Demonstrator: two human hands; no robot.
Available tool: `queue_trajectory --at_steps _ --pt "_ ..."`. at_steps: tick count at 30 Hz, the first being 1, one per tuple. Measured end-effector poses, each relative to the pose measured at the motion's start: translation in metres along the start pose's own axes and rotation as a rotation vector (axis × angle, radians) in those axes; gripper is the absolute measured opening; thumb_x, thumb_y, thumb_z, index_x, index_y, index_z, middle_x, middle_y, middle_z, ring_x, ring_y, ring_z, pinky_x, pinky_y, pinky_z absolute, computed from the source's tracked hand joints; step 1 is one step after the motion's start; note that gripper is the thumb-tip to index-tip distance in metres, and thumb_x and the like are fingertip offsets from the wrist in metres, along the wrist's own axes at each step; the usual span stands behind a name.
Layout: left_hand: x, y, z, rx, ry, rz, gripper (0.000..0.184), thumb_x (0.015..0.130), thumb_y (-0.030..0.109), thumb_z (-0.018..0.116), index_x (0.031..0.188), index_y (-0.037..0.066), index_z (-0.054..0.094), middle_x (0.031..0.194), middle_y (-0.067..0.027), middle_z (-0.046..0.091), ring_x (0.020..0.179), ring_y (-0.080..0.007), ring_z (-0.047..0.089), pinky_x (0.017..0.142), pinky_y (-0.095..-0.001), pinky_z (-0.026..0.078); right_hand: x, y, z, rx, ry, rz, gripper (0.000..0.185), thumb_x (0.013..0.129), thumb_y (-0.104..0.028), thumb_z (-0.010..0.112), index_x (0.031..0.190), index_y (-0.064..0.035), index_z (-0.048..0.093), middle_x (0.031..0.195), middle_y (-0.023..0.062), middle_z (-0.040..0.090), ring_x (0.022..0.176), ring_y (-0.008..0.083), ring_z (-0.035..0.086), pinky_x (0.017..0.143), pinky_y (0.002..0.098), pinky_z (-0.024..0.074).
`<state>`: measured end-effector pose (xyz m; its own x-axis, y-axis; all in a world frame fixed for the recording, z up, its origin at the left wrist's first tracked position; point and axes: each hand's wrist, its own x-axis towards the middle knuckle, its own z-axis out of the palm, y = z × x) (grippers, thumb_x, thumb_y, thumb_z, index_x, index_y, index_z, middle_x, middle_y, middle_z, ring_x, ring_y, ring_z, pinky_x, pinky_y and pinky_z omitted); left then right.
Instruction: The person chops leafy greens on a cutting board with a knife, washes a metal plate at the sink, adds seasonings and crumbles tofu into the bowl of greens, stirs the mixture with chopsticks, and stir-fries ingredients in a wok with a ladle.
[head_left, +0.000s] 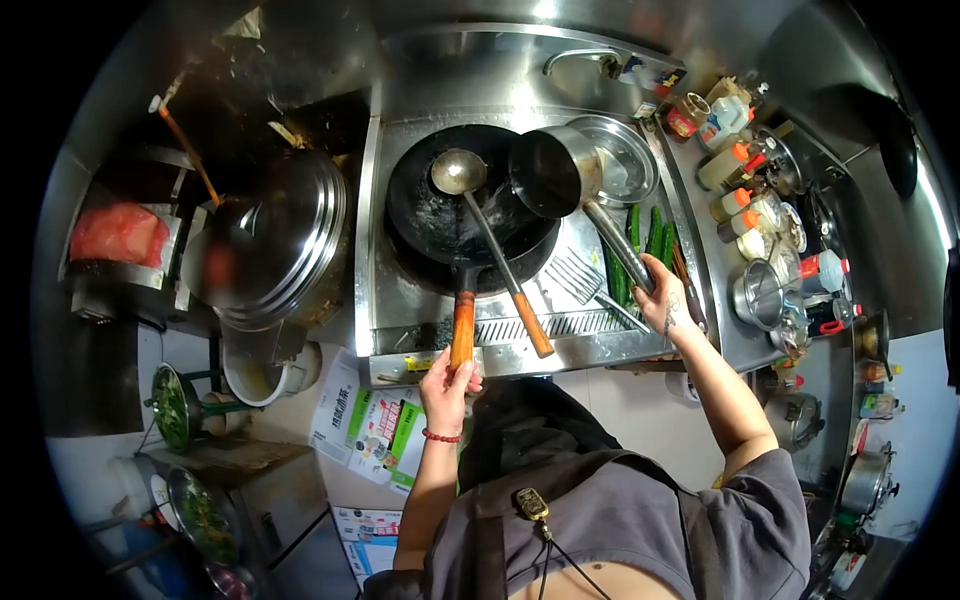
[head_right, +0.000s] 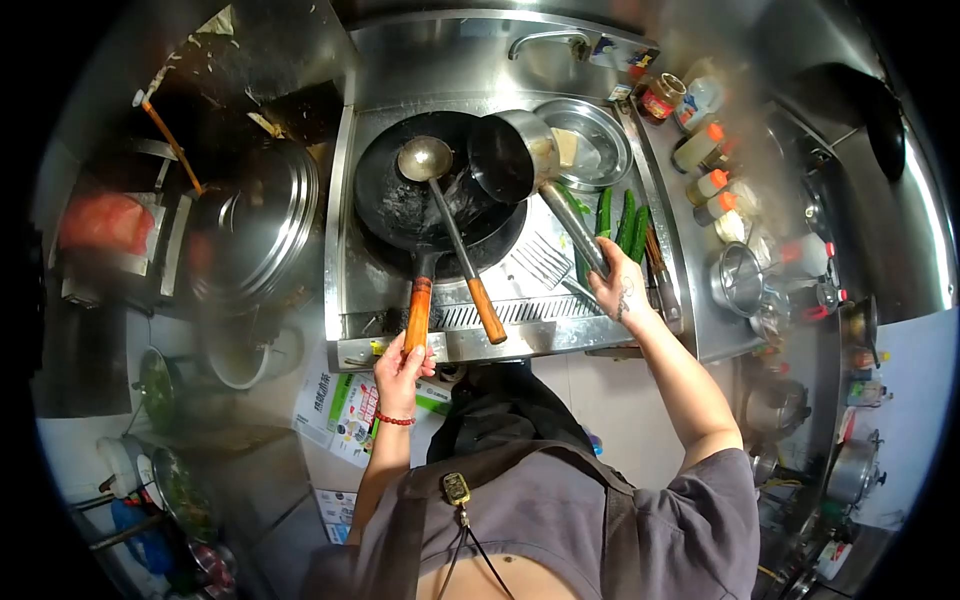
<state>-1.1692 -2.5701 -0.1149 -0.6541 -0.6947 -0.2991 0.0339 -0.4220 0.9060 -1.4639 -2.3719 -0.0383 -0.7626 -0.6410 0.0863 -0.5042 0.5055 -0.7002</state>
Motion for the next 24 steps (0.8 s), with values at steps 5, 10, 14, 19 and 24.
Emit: queue_trajectory --at_steps 5,10,14,19,24 --pt "0.008 0.020 -0.010 0.308 -0.083 -0.118 0.044 0.085 0.007 0.062 0.124 -0.006 0.046 0.090 -0.0078 0.064 0.068 -0.0086 0.059 0.060 -0.0215 0.050 0.016 0.010 -0.004 -0.441 0.064 -0.188 0.050 0.073 -0.003 0.052 0.122 -0.0090 0.047 0.089 0.0185 0.058 0.074 0.0378 0.060 0.065 0.0450 0.0489" --pt "0.084 0.093 0.006 0.617 0.037 0.151 0.025 0.088 0.010 0.058 0.108 -0.005 0.059 0.082 -0.0030 0.061 0.069 -0.0077 0.055 0.063 -0.0216 0.047 0.042 0.055 -0.019 -0.500 0.164 -0.223 0.061 0.072 0.002 0.051 0.130 -0.0163 0.044 0.075 0.0118 0.051 0.063 0.0314 0.058 0.055 0.0415 0.0476" --pt "0.184 0.160 0.121 0.797 -0.182 0.478 0.019 0.087 0.002 0.056 0.104 -0.006 0.059 0.099 -0.0108 0.058 0.089 -0.0125 0.059 0.078 -0.0238 0.049 0.071 0.115 -0.019 -0.280 0.162 0.019 0.067 0.068 -0.002 0.059 0.131 -0.0131 0.040 0.086 0.0199 0.058 0.073 0.0412 0.059 0.065 0.0501 0.0468" --pt "0.355 0.152 0.262 1.196 -0.283 0.997 0.034 0.079 0.013 0.062 0.109 -0.001 0.056 0.106 -0.0163 0.057 0.099 -0.0310 0.055 0.088 -0.0354 0.044 0.124 0.175 -0.021 -0.341 -0.004 0.190 0.066 0.070 -0.004 0.060 0.131 -0.0097 0.038 0.087 0.0240 0.060 0.077 0.0423 0.060 0.069 0.0484 0.0485" --pt "0.468 0.146 0.349 1.556 -0.041 1.014 0.041 0.077 0.012 0.058 0.116 -0.002 0.053 0.119 -0.0165 0.052 0.111 -0.0345 0.048 0.097 -0.0385 0.039 0.156 0.214 -0.023 -0.468 -0.180 0.314 0.071 0.068 -0.005 0.061 0.134 -0.0089 0.035 0.092 0.0251 0.060 0.080 0.0410 0.062 0.073 0.0462 0.0508"
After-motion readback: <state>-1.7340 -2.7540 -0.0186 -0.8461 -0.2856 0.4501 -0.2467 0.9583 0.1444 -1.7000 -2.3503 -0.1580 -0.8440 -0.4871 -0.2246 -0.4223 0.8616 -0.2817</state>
